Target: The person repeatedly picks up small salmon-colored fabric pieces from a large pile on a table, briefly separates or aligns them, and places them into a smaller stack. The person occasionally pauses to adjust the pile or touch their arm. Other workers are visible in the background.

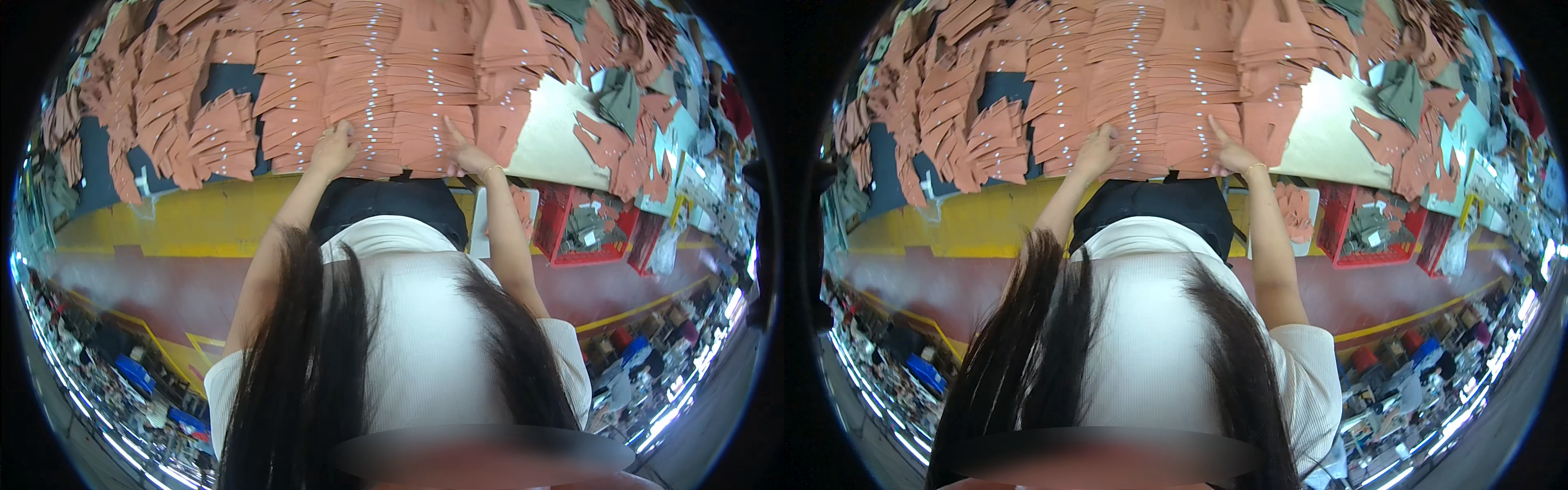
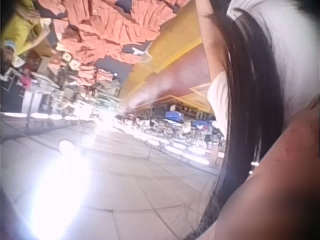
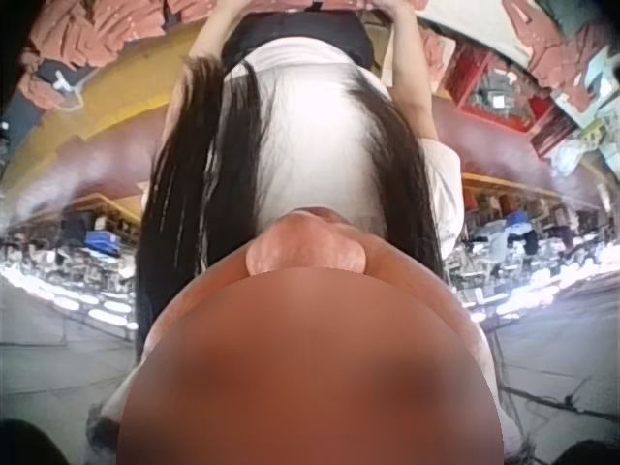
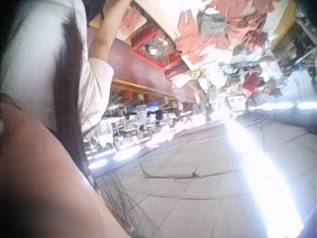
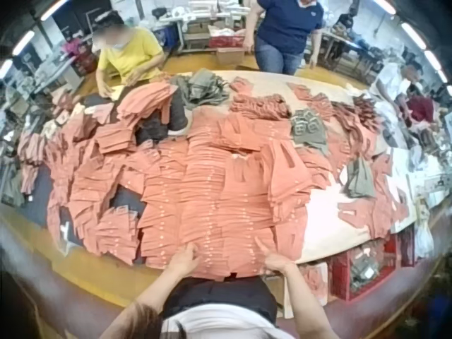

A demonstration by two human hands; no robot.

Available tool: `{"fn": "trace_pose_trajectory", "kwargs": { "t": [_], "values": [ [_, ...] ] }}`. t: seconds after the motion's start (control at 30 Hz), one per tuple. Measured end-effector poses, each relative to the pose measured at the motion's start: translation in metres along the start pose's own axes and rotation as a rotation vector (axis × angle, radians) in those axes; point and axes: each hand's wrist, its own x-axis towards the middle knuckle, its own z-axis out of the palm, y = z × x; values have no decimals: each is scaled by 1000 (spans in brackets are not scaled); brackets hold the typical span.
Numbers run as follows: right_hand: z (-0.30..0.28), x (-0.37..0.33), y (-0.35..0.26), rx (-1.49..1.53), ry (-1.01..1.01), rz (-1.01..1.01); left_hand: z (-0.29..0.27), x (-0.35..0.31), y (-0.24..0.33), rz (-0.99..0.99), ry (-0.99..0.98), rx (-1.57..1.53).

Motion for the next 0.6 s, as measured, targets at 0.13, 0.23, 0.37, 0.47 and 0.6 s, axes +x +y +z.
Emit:
{"fn": "trace_pose_trajectory", "kwargs": {
  "t": [0.13, 0.23, 0.37, 0.47, 0.6],
  "values": [
    [-3, 0, -4, -62, 12, 10, 2, -3, 3, -64, 1, 34],
    [-8, 1, -10, -58, -10, 71, 0, -8, 8, -79, 15, 1],
    [-16, 5, -17, -148, -30, 63, -6, -12, 13, -124, -4, -10],
    [-24, 10, -20, -192, -49, 75, -8, -15, 14, -127, -13, -38],
    [-35, 20, -26, -255, -34, 58, -9, -16, 14, -134, -13, -63]
  ]
}}
